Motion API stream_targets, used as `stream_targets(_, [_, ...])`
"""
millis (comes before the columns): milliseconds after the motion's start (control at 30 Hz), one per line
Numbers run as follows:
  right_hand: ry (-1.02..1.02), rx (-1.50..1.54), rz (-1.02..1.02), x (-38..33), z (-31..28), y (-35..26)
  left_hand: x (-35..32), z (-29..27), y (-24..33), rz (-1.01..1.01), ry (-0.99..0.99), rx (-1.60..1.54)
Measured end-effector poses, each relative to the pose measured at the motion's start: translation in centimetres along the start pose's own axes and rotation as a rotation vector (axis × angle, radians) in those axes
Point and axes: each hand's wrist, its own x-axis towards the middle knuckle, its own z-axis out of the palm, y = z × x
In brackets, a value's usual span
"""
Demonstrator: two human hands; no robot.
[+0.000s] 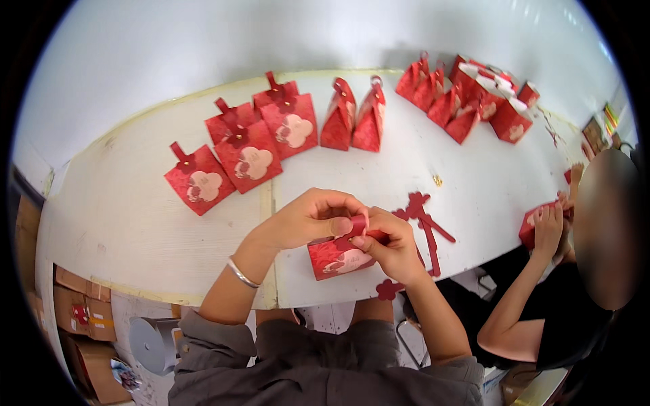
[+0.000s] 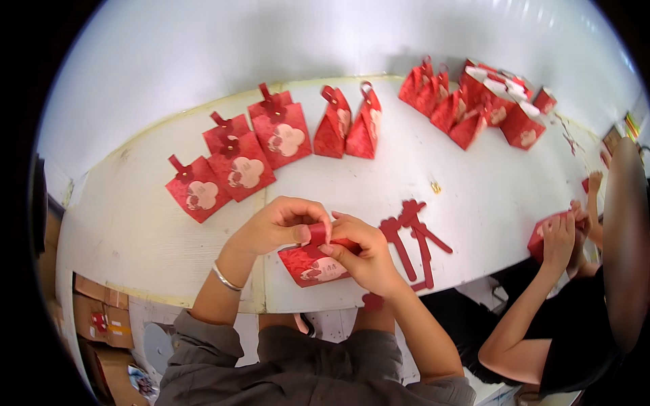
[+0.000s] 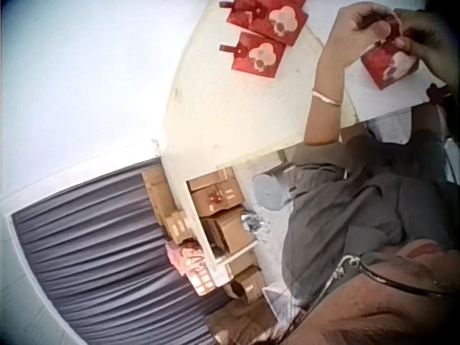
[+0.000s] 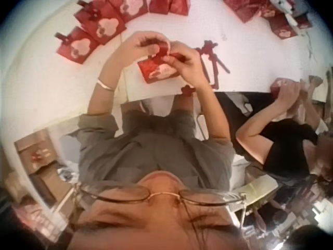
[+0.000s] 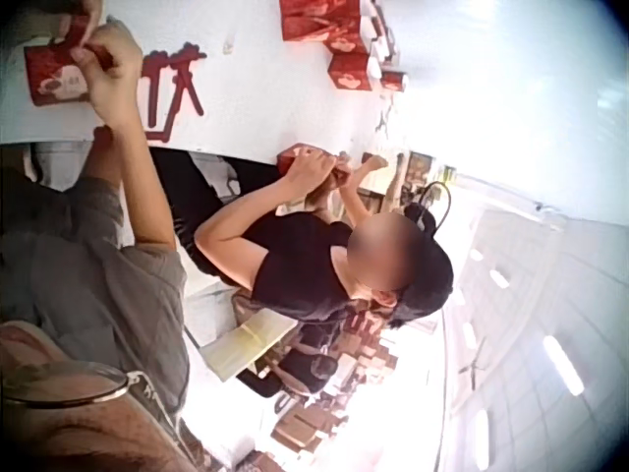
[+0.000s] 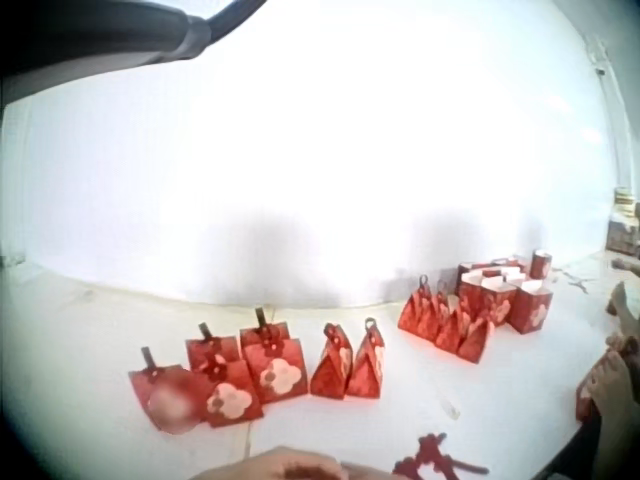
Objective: The person assembles small red paper gift boxes by folding the sides and securing them with a red paper strip. They insert a small item into the box and attach a decorative red paper handle to the top. The finished boxes are placed on a white table alongside other completed units.
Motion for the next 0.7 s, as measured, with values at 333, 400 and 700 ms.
stream_targets(333, [0.078,-0.089,-0.271,10.7,2.9,4.0,-4.7,-3.0,-0.4,0.213,0.758,1.081])
stream_targets(400, [-0.03,-0.312,-0.321,12.3,4.2,5.8,-4.7,-5.7,-2.0,0.212,0.834,0.918])
stream_targets(700, [0.348,-0.583,-0.148,6.0,-6.7,3.7,-2.0,-10.1,-4.3,0.213,0.966,1.098])
